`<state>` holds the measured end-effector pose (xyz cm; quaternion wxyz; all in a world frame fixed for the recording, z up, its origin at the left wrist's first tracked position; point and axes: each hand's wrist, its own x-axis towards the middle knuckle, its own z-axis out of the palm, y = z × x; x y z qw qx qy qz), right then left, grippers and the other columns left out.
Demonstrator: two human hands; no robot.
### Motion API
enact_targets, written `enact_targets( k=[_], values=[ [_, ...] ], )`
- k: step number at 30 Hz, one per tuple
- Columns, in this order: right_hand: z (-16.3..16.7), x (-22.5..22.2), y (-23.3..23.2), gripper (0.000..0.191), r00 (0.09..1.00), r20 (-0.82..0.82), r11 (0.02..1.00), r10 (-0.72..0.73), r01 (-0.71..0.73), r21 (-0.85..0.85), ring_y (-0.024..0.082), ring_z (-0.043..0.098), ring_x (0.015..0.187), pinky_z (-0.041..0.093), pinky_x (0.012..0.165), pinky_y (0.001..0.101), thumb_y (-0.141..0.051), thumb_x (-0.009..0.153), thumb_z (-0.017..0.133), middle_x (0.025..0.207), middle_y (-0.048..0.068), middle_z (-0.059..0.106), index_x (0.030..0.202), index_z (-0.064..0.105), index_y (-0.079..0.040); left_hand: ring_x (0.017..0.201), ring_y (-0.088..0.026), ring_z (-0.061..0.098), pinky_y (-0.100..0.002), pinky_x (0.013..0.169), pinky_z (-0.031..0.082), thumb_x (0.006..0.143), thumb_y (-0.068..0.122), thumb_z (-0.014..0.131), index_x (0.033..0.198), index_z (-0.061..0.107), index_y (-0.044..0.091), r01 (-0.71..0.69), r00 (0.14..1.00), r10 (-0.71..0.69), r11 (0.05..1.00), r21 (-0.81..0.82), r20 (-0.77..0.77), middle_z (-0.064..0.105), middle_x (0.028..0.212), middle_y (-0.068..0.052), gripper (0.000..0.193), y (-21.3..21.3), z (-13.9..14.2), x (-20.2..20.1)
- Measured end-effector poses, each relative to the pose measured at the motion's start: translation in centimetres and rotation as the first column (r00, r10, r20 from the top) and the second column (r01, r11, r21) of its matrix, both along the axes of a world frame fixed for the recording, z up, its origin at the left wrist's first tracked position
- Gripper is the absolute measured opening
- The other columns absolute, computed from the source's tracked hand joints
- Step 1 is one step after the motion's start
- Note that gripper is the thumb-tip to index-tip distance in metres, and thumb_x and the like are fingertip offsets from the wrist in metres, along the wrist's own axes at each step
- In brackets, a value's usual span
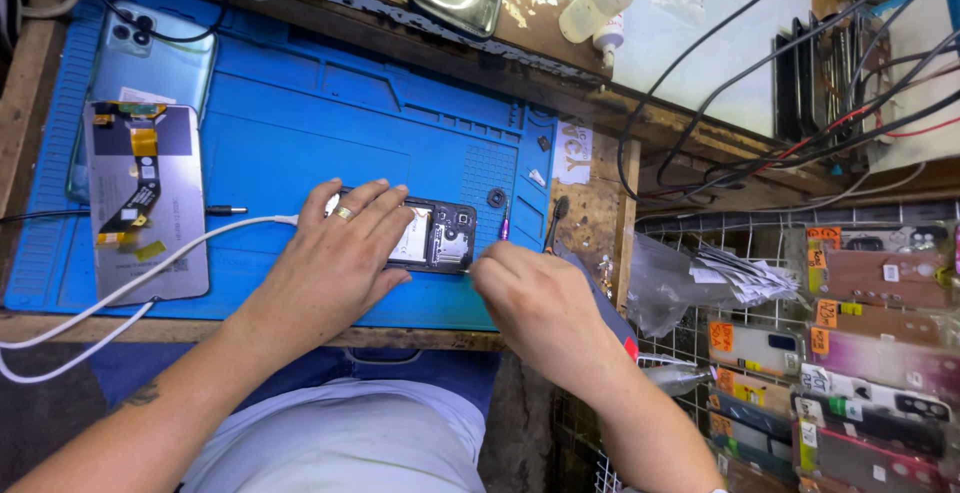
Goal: The person disassembles and repairs components of a mobile phone on a workbench. The person manipulates internal circuitry using a small precision tool, connects cables, and fits various phone modules together by hand.
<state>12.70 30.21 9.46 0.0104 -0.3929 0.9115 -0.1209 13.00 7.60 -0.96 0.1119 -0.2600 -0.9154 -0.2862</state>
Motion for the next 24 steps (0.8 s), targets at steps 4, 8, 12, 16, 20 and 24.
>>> enact_targets(
  k=[4, 8, 12, 16, 20, 24],
  values=[
    [-1.4, 0.5, 2.0, 0.019, 0.989, 0.004, 0.95, -0.146, 0.141, -0.279, 0.027, 0.07, 0.087, 0.056, 0.074, 0.0359, 0.001, 0.085, 0.076, 0.098, 0.011, 0.067, 0.095, 0.06, -0.002, 0.126, -0.032, 0.056, -0.054, 0.106, 0.036, 0.085, 0.025, 0.071, 0.124, 0.063, 0.001, -0.037, 0.997, 0.041, 0.998, 0.059, -0.065, 0.062, 0.131, -0.016, 0.046, -1.7, -0.1, -1.6],
    [-4.4, 0.9, 3.2, 0.019, 0.946, 0.0, 0.841, -0.323, 0.287, -0.459, 0.026, 0.07, 0.087, 0.057, 0.076, 0.0334, 0.005, 0.088, 0.075, 0.101, 0.013, 0.068, 0.098, 0.06, 0.001, 0.112, -0.029, 0.062, -0.049, 0.098, 0.043, 0.092, 0.011, 0.064, 0.112, 0.072, 0.005, -0.231, 0.959, 0.217, 0.972, -0.055, -0.183, 0.067, 0.118, -0.011, 0.022, -4.8, 0.0, -5.8],
    [-7.0, 1.2, 3.4, 0.018, 0.922, 0.025, 0.775, -0.386, 0.339, -0.534, 0.024, 0.07, 0.085, 0.057, 0.073, 0.0307, 0.004, 0.089, 0.075, 0.101, 0.014, 0.068, 0.098, 0.06, 0.002, 0.104, -0.028, 0.06, -0.043, 0.094, 0.044, 0.091, 0.01, 0.061, 0.107, 0.074, 0.01, -0.301, 0.938, 0.228, 0.909, -0.288, -0.262, 0.063, 0.104, -0.008, 0.021, -6.5, -0.1, -9.3],
    [-8.1, 1.7, 3.3, 0.018, 0.931, 0.005, 0.768, -0.364, 0.303, -0.564, 0.025, 0.07, 0.089, 0.057, 0.079, 0.0323, 0.005, 0.089, 0.075, 0.102, 0.015, 0.069, 0.1, 0.061, 0.002, 0.102, -0.025, 0.059, -0.041, 0.091, 0.043, 0.089, 0.015, 0.06, 0.097, 0.076, 0.016, -0.302, 0.923, 0.167, 0.872, -0.384, -0.348, 0.059, 0.096, -0.005, 0.017, -6.8, -0.1, -9.7],
    [-8.3, 2.0, 3.2, 0.019, 0.925, 0.042, 0.755, -0.378, 0.334, -0.564, 0.024, 0.07, 0.088, 0.057, 0.077, 0.0316, 0.004, 0.089, 0.076, 0.102, 0.015, 0.069, 0.1, 0.061, 0.001, 0.106, -0.024, 0.058, -0.04, 0.095, 0.043, 0.089, 0.018, 0.062, 0.086, 0.076, 0.017, -0.264, 0.92, 0.097, 0.869, -0.418, -0.38, 0.06, 0.098, -0.004, 0.014, -7.3, 0.1, -9.8],
    [-8.4, 2.0, 3.0, 0.019, 0.937, 0.016, 0.761, -0.35, 0.294, -0.578, 0.024, 0.071, 0.09, 0.057, 0.079, 0.0316, 0.005, 0.089, 0.076, 0.103, 0.015, 0.069, 0.101, 0.061, 0.002, 0.108, -0.026, 0.06, -0.042, 0.093, 0.044, 0.087, 0.018, 0.064, 0.076, 0.075, 0.016, -0.175, 0.945, 0.052, 0.914, -0.367, -0.323, 0.062, 0.098, -0.005, 0.015, -7.7, 0.1, -10.8]
  ],
)
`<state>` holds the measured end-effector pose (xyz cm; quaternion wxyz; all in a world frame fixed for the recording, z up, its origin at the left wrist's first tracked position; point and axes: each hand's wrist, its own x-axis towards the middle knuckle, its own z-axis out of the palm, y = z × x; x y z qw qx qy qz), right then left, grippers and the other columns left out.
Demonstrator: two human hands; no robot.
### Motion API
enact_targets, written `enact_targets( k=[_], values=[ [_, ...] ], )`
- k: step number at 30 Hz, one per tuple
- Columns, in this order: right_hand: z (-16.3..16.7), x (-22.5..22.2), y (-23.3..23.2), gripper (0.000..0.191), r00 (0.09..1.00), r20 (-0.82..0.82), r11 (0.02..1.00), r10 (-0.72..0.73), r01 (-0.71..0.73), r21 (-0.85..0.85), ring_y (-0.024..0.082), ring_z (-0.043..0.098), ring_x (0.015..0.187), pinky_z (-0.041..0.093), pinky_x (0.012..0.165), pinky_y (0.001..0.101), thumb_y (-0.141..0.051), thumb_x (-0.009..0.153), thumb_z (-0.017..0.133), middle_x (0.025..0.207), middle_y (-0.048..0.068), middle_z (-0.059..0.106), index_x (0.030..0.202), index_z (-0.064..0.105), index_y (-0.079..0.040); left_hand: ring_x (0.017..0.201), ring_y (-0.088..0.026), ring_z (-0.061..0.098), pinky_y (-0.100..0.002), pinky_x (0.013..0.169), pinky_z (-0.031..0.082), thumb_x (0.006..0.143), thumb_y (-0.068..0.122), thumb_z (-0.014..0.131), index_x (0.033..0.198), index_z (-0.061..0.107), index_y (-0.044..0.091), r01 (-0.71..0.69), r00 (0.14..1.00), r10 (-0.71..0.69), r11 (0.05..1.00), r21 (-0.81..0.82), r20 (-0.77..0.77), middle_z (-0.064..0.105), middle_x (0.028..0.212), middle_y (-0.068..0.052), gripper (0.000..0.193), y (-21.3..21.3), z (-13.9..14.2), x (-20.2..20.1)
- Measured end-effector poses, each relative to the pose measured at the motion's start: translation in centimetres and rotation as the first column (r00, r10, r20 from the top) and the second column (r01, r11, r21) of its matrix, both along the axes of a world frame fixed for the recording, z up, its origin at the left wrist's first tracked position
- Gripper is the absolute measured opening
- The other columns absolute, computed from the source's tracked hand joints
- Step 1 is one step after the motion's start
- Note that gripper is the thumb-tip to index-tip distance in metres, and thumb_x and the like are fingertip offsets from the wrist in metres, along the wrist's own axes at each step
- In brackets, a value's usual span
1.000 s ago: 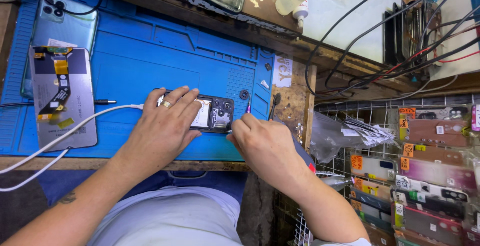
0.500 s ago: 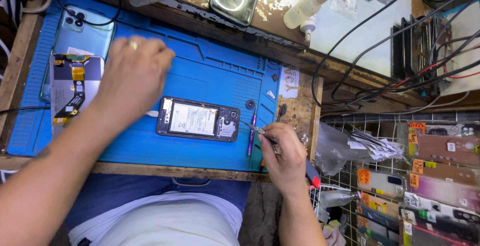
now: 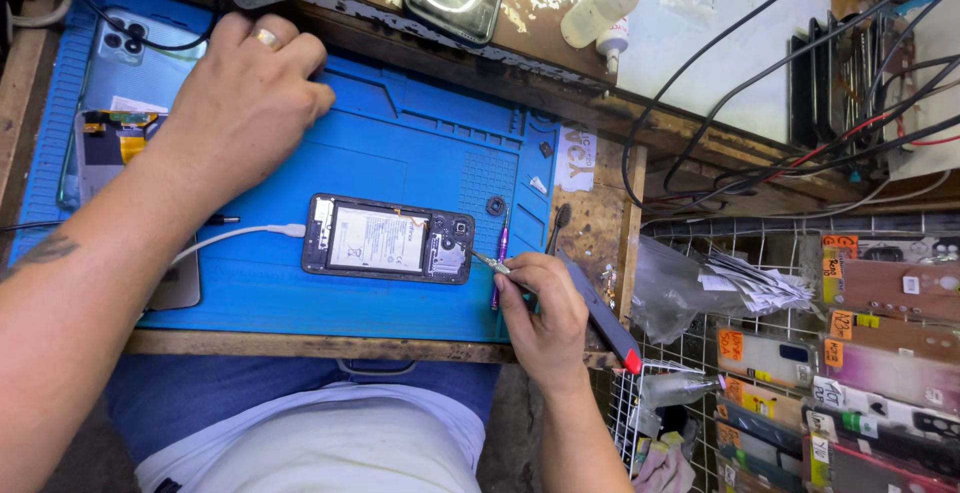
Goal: The person disassembles and repairs components of a mobile phone on a workbench. The person manipulates internal circuitry using a small precision tool, connects cables, and fits various phone modules together by hand.
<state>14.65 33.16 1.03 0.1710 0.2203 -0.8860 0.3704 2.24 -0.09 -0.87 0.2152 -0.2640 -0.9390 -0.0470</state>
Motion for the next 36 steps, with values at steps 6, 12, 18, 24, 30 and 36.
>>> enact_targets(
  k=[6, 12, 18, 24, 30, 36],
  values=[
    [-0.1, 0.2, -0.2, 0.019, 1.0, -0.007, 1.0, -0.017, 0.016, -0.008, 0.024, 0.07, 0.09, 0.057, 0.079, 0.0311, 0.005, 0.089, 0.076, 0.103, 0.015, 0.069, 0.101, 0.061, 0.002, 0.103, -0.032, 0.061, -0.048, 0.089, 0.045, 0.088, 0.015, 0.064, 0.083, 0.076, 0.012, -0.014, 0.982, -0.015, 0.988, 0.154, 0.189, 0.065, 0.1, -0.01, 0.014, 0.0, -0.8, -1.7],
    [-0.2, 0.2, -0.1, 0.019, 0.999, -0.011, 0.999, -0.035, 0.035, -0.021, 0.024, 0.069, 0.091, 0.056, 0.081, 0.0315, 0.005, 0.089, 0.076, 0.104, 0.015, 0.069, 0.1, 0.062, 0.001, 0.101, -0.036, 0.063, -0.05, 0.088, 0.045, 0.09, 0.017, 0.065, 0.093, 0.076, 0.01, -0.09, 0.951, 0.073, 0.995, 0.041, 0.301, 0.065, 0.1, -0.016, 0.014, 0.3, -1.4, -2.8],
    [-0.6, 0.3, -0.1, 0.018, 0.999, -0.002, 0.998, -0.039, 0.039, -0.056, 0.023, 0.069, 0.092, 0.056, 0.081, 0.0307, 0.005, 0.09, 0.076, 0.104, 0.015, 0.069, 0.1, 0.062, 0.002, 0.102, -0.038, 0.063, -0.052, 0.092, 0.045, 0.09, 0.017, 0.066, 0.093, 0.077, 0.01, -0.137, 0.925, 0.096, 0.987, 0.087, 0.368, 0.066, 0.102, -0.017, 0.013, 0.3, -1.6, -2.7],
    [-1.0, 0.5, 0.1, 0.017, 0.999, 0.006, 0.995, -0.054, 0.054, -0.086, 0.021, 0.068, 0.092, 0.057, 0.081, 0.0297, 0.005, 0.09, 0.075, 0.106, 0.015, 0.068, 0.1, 0.062, 0.002, 0.102, -0.042, 0.062, -0.053, 0.092, 0.045, 0.093, 0.021, 0.069, 0.094, 0.077, 0.006, -0.183, 0.909, 0.112, 0.973, 0.142, 0.402, 0.066, 0.105, -0.02, 0.017, 0.3, -2.2, -2.7],
    [-1.2, 0.8, 0.3, 0.017, 0.997, -0.015, 0.989, -0.078, 0.075, -0.129, 0.021, 0.067, 0.092, 0.057, 0.081, 0.0297, 0.005, 0.091, 0.075, 0.105, 0.015, 0.068, 0.1, 0.062, 0.001, 0.101, -0.042, 0.064, -0.053, 0.093, 0.046, 0.096, 0.017, 0.068, 0.094, 0.075, 0.004, -0.223, 0.926, 0.131, 0.946, 0.234, 0.355, 0.067, 0.106, -0.022, 0.014, 0.8, -1.9, -2.1],
    [-2.2, 1.1, 0.7, 0.019, 0.992, -0.023, 0.958, -0.124, 0.113, -0.263, 0.023, 0.066, 0.101, 0.055, 0.09, 0.0316, 0.009, 0.094, 0.07, 0.112, 0.015, 0.064, 0.105, 0.056, 0.0, 0.09, -0.039, 0.067, -0.049, 0.08, 0.052, 0.091, 0.008, 0.068, 0.093, 0.065, 0.001, -0.234, 0.927, 0.028, 0.822, 0.519, 0.373, 0.069, 0.095, -0.02, 0.008, 3.2, -0.3, 1.2]
  ],
)
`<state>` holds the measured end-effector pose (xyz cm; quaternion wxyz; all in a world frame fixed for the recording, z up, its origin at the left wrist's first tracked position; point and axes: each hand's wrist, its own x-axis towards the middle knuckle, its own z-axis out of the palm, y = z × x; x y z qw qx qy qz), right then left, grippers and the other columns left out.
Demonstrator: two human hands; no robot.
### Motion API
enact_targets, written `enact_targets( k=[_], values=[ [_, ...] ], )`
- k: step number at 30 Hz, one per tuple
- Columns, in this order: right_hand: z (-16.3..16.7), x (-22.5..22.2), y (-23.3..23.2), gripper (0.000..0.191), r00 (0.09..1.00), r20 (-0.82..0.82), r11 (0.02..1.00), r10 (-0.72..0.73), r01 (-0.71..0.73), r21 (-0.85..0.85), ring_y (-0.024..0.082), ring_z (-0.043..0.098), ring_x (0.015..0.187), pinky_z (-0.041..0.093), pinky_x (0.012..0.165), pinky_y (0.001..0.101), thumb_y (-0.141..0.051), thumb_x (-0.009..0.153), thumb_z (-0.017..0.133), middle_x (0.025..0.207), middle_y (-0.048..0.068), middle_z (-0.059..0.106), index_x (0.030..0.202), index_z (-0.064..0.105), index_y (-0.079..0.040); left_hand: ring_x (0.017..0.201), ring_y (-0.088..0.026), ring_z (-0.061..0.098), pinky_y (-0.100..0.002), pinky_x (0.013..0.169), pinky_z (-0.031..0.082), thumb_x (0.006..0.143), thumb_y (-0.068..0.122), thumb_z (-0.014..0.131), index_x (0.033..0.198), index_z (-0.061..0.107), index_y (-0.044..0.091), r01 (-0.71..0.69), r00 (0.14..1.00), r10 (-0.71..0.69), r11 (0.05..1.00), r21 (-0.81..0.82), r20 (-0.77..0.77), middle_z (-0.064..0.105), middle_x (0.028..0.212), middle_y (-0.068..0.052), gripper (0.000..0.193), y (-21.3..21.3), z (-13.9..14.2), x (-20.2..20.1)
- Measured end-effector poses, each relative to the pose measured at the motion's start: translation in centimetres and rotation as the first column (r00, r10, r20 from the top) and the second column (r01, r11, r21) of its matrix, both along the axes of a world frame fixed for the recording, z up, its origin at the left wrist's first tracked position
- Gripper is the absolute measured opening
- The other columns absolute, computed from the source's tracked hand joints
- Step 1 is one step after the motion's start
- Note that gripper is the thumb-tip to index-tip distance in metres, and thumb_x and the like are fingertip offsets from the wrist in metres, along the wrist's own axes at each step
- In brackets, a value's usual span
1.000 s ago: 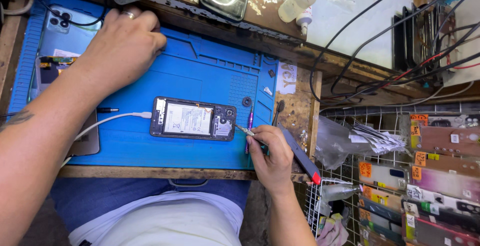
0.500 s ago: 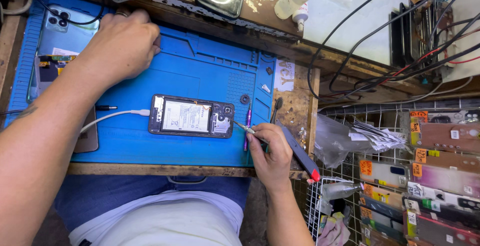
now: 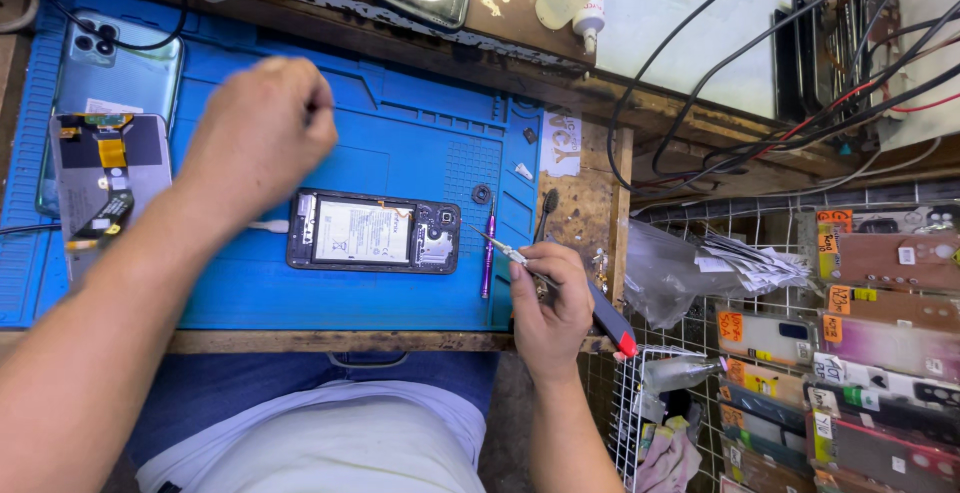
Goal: The person disassembles and repairs components of a mobile phone on a workbench. The person manipulates internal circuitry using a small precision tool, connects cables, and fits various phone modules together by hand.
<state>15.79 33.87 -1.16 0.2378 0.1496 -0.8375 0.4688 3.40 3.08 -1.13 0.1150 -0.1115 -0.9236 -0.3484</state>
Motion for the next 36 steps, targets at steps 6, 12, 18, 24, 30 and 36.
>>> enact_targets(
  k=[6, 12, 18, 24, 30, 36],
  values=[
    [-0.8, 0.1, -0.4, 0.034, 0.99, 0.079, 0.907, 0.115, -0.072, -0.414, 0.03, 0.069, 0.122, 0.059, 0.095, 0.0344, 0.013, 0.101, 0.063, 0.121, 0.013, 0.055, 0.118, 0.041, -0.008, 0.085, -0.03, 0.072, -0.042, 0.074, 0.055, 0.087, 0.005, 0.07, 0.095, 0.061, 0.002, 0.171, 0.976, -0.204, 0.935, 0.309, 0.076, 0.071, 0.09, -0.015, 0.013, 3.8, 1.7, 4.6],
    [-0.3, 0.3, -1.7, 0.055, 0.993, 0.049, 0.878, 0.111, -0.075, -0.472, 0.028, 0.07, 0.112, 0.064, 0.093, 0.0382, 0.013, 0.098, 0.065, 0.12, 0.017, 0.059, 0.138, 0.034, -0.009, 0.083, -0.02, 0.074, -0.034, 0.074, 0.058, 0.085, 0.006, 0.071, 0.099, 0.063, 0.002, 0.214, 0.911, -0.373, 0.791, 0.573, 0.175, 0.073, 0.089, -0.009, 0.017, 6.2, 2.2, 6.3],
    [0.3, 0.0, -2.4, 0.059, 0.996, 0.024, 0.889, 0.084, -0.064, -0.454, 0.026, 0.069, 0.112, 0.062, 0.096, 0.0373, 0.013, 0.099, 0.065, 0.125, 0.019, 0.06, 0.145, 0.034, -0.008, 0.083, -0.019, 0.074, -0.032, 0.075, 0.058, 0.085, 0.005, 0.071, 0.103, 0.066, 0.002, 0.258, 0.9, -0.407, 0.786, 0.562, 0.157, 0.075, 0.09, -0.009, 0.019, 7.2, 2.4, 7.1],
    [0.7, 0.1, -2.6, 0.057, 0.997, 0.015, 0.889, 0.076, -0.061, -0.454, 0.026, 0.07, 0.111, 0.063, 0.095, 0.037, 0.012, 0.1, 0.065, 0.125, 0.019, 0.061, 0.144, 0.034, -0.008, 0.088, -0.014, 0.076, -0.029, 0.078, 0.06, 0.089, 0.009, 0.071, 0.106, 0.065, 0.002, 0.158, 0.872, -0.428, 0.707, 0.69, 0.238, 0.078, 0.093, -0.008, 0.019, 7.1, 1.9, 7.6],
    [0.8, 0.5, -3.1, 0.058, 0.991, 0.027, 0.87, 0.13, -0.101, -0.482, 0.027, 0.07, 0.112, 0.062, 0.097, 0.0372, 0.009, 0.1, 0.066, 0.124, 0.019, 0.06, 0.145, 0.034, -0.008, 0.09, -0.011, 0.075, -0.027, 0.079, 0.059, 0.091, 0.01, 0.07, 0.108, 0.064, 0.002, 0.107, 0.845, -0.46, 0.643, 0.758, 0.272, 0.078, 0.092, -0.006, 0.019, 6.5, 1.0, 8.3],
    [0.5, 0.4, -3.4, 0.057, 0.986, 0.045, 0.868, 0.161, -0.119, -0.481, 0.027, 0.07, 0.112, 0.062, 0.097, 0.0368, 0.009, 0.1, 0.066, 0.124, 0.018, 0.06, 0.145, 0.034, -0.007, 0.091, -0.012, 0.075, -0.027, 0.081, 0.06, 0.091, 0.009, 0.07, 0.107, 0.064, 0.003, 0.126, 0.856, -0.452, 0.654, 0.746, 0.251, 0.077, 0.093, -0.006, 0.018, 6.4, 0.8, 8.6]
  ],
)
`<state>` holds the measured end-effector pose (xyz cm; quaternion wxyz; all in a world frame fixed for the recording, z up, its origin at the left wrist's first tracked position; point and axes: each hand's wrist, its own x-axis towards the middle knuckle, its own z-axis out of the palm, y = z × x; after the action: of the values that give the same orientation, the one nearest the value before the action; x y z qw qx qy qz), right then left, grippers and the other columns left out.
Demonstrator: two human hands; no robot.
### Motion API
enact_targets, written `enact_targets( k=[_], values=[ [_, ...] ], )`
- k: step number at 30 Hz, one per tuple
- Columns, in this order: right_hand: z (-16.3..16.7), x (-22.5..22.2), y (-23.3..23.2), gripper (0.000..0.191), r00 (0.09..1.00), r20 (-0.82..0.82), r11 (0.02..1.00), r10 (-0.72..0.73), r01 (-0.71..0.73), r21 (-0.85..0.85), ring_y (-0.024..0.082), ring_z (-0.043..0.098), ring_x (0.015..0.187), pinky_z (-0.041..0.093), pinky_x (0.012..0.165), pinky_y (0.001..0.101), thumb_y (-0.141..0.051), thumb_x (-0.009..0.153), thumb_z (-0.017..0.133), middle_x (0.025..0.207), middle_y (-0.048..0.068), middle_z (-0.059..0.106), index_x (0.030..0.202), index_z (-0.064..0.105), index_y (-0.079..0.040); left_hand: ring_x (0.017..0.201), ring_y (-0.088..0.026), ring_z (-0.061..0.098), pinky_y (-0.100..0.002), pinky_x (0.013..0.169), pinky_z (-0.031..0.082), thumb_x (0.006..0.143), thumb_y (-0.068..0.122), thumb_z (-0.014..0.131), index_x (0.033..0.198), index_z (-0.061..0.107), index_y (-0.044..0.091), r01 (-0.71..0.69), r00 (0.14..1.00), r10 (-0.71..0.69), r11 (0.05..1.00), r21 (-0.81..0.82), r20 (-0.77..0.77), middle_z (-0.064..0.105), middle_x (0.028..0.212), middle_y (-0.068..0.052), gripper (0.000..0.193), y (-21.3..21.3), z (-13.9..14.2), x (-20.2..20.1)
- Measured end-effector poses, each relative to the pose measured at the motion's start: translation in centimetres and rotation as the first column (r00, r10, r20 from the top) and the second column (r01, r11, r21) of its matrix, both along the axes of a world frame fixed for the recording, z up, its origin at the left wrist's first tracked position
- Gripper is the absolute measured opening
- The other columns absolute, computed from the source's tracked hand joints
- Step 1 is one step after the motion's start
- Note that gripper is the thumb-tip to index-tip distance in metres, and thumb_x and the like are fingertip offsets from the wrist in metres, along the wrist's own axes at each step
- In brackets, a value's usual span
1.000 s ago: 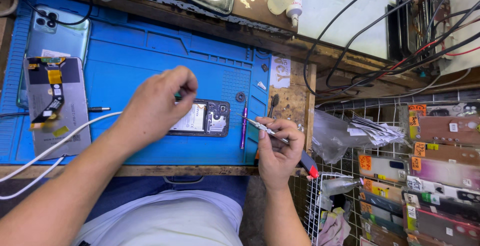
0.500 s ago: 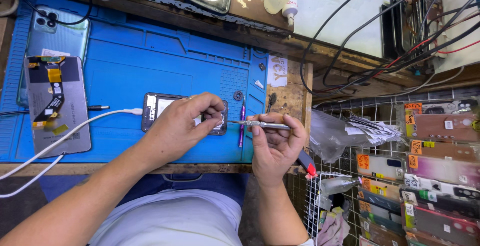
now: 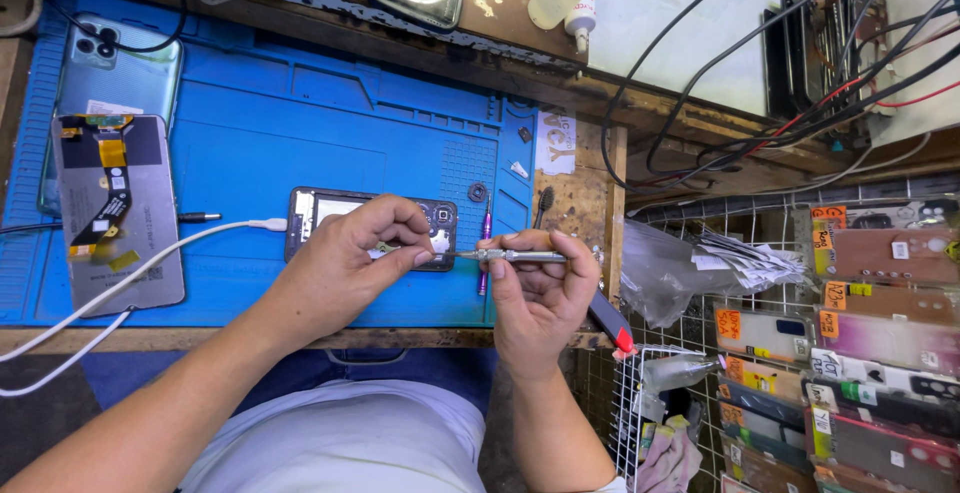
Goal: The person disassembles and repairs components of a mobile phone on a workbench. The person manipulates internal circuitry using a small precision tool, connects cables, and fits various phone modules together by hand.
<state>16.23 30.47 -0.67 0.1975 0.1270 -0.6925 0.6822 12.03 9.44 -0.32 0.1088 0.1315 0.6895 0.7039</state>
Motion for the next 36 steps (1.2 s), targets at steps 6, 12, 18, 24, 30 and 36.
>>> enact_targets(
  k=[6, 12, 18, 24, 30, 36],
  values=[
    [0.4, -0.4, 0.5, 0.056, 0.997, 0.082, 1.0, 0.011, -0.014, 0.027, 0.022, 0.068, 0.11, 0.06, 0.095, 0.0324, 0.01, 0.099, 0.067, 0.122, 0.018, 0.062, 0.144, 0.036, -0.006, 0.085, -0.024, 0.073, -0.036, 0.075, 0.057, 0.089, 0.007, 0.072, 0.1, 0.065, 0.003, -0.115, 0.93, 0.044, 0.978, -0.176, -0.365, 0.072, 0.09, -0.009, 0.014, 0.3, 0.9, 0.4],
    [1.8, -1.3, 0.8, 0.051, 0.999, 0.033, 0.977, 0.04, -0.046, 0.21, 0.022, 0.071, 0.111, 0.061, 0.095, 0.0313, 0.012, 0.1, 0.066, 0.122, 0.017, 0.063, 0.14, 0.039, -0.004, 0.088, -0.032, 0.067, -0.044, 0.083, 0.05, 0.087, 0.008, 0.072, 0.102, 0.064, 0.004, -0.191, 0.756, -0.034, 0.944, -0.27, -0.653, 0.069, 0.089, -0.011, 0.018, 1.0, 1.1, -0.7],
    [1.9, -4.2, 0.9, 0.041, 0.987, -0.137, 0.836, 0.081, 0.007, 0.548, 0.021, 0.072, 0.105, 0.062, 0.093, 0.032, 0.01, 0.098, 0.07, 0.117, 0.015, 0.068, 0.131, 0.048, 0.001, 0.088, -0.031, 0.067, -0.045, 0.081, 0.046, 0.086, 0.007, 0.068, 0.111, 0.062, 0.005, -0.207, 0.746, -0.156, 0.87, -0.448, -0.647, 0.069, 0.087, -0.011, 0.026, 2.1, 0.3, -3.2],
    [1.2, -5.3, 1.3, 0.039, 0.984, -0.174, 0.759, 0.048, 0.077, 0.646, 0.02, 0.074, 0.1, 0.061, 0.089, 0.0308, 0.008, 0.096, 0.073, 0.112, 0.013, 0.071, 0.128, 0.051, 0.001, 0.096, -0.029, 0.067, -0.044, 0.084, 0.045, 0.081, 0.002, 0.06, 0.123, 0.059, 0.0, -0.203, 0.733, -0.239, 0.817, -0.54, -0.637, 0.07, 0.093, -0.014, 0.042, 2.3, -0.6, -3.3],
    [1.1, -5.1, 1.3, 0.04, 0.983, -0.18, 0.732, 0.045, 0.09, 0.675, 0.021, 0.074, 0.098, 0.061, 0.087, 0.0315, 0.007, 0.095, 0.073, 0.113, 0.014, 0.07, 0.128, 0.051, -0.001, 0.104, -0.03, 0.066, -0.044, 0.085, 0.045, 0.076, -0.001, 0.062, 0.128, 0.056, -0.004, -0.199, 0.728, -0.266, 0.799, -0.567, -0.631, 0.071, 0.1, -0.019, 0.052, 2.2, -0.9, -2.9],
    [3.0, -5.3, 0.6, 0.036, 0.975, -0.182, 0.696, 0.128, 0.043, 0.717, 0.027, 0.073, 0.099, 0.06, 0.085, 0.0349, 0.007, 0.094, 0.073, 0.112, 0.015, 0.07, 0.122, 0.053, -0.002, 0.108, -0.031, 0.066, -0.045, 0.088, 0.044, 0.076, -0.003, 0.062, 0.128, 0.056, -0.004, -0.166, 0.757, -0.283, 0.789, -0.591, -0.59, 0.07, 0.105, -0.02, 0.053, 2.2, -0.7, -2.8]
  ],
)
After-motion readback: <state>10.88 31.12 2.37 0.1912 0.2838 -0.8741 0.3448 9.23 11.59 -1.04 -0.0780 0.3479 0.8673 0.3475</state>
